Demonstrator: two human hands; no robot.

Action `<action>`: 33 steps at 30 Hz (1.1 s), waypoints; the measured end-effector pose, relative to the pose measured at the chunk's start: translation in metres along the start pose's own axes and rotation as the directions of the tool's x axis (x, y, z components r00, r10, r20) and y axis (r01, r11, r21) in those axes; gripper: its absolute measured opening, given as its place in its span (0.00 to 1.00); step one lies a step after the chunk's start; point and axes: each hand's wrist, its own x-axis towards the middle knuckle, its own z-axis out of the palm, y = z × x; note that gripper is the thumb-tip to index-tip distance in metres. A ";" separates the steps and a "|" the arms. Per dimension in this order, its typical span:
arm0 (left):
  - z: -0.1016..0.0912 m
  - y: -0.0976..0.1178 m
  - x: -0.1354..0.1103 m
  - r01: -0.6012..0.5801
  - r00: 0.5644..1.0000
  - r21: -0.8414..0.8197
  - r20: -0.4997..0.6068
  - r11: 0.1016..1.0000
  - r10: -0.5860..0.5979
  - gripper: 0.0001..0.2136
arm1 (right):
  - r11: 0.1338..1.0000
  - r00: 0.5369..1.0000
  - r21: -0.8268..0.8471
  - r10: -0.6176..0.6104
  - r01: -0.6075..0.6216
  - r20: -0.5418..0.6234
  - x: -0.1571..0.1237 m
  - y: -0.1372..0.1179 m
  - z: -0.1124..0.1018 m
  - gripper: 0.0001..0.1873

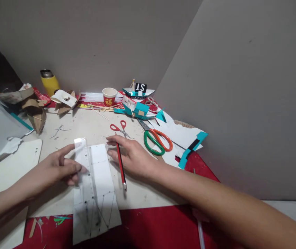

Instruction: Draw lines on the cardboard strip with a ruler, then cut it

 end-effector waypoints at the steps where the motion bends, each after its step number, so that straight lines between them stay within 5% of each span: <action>1: 0.003 0.001 0.001 0.008 1.000 -0.021 -0.012 1.000 -0.008 0.43 | 1.000 1.000 0.018 0.007 -0.007 0.000 -0.005 -0.005 0.000 0.19; 7: 0.031 0.010 0.006 -0.018 0.999 -0.146 -0.031 0.989 0.014 0.18 | 0.970 0.989 -0.196 -0.146 0.145 0.010 -0.033 -0.022 0.027 0.43; 11: 0.042 0.016 0.007 0.016 1.000 -0.169 0.004 0.985 -0.016 0.16 | 0.949 0.986 -0.275 -0.167 0.154 -0.026 -0.035 -0.014 0.038 0.34; 14: 0.033 0.015 0.009 0.022 1.000 -0.093 -0.013 0.995 -0.023 0.13 | 0.946 0.985 -0.298 -0.159 0.130 -0.074 -0.036 -0.007 0.027 0.29; 17: 0.012 0.008 0.014 -0.122 0.988 0.077 -0.091 0.990 0.128 0.04 | 0.942 0.985 -0.334 -0.061 0.004 -0.161 -0.043 -0.002 0.006 0.26; 20: -0.007 0.002 0.019 -0.316 0.916 0.343 -0.134 0.885 0.379 0.02 | 0.931 0.982 -0.347 0.056 -0.116 -0.180 -0.052 -0.002 -0.009 0.24; 24: -0.013 0.004 0.026 -0.417 0.833 0.530 -0.102 0.739 0.543 0.03 | 0.911 0.992 -0.399 0.071 -0.106 -0.100 -0.062 -0.009 -0.009 0.22; 33: -0.007 0.012 0.041 -0.449 0.824 0.553 -0.047 0.702 0.564 0.04 | 0.889 0.992 -0.456 0.090 -0.041 0.087 -0.049 -0.019 0.021 0.13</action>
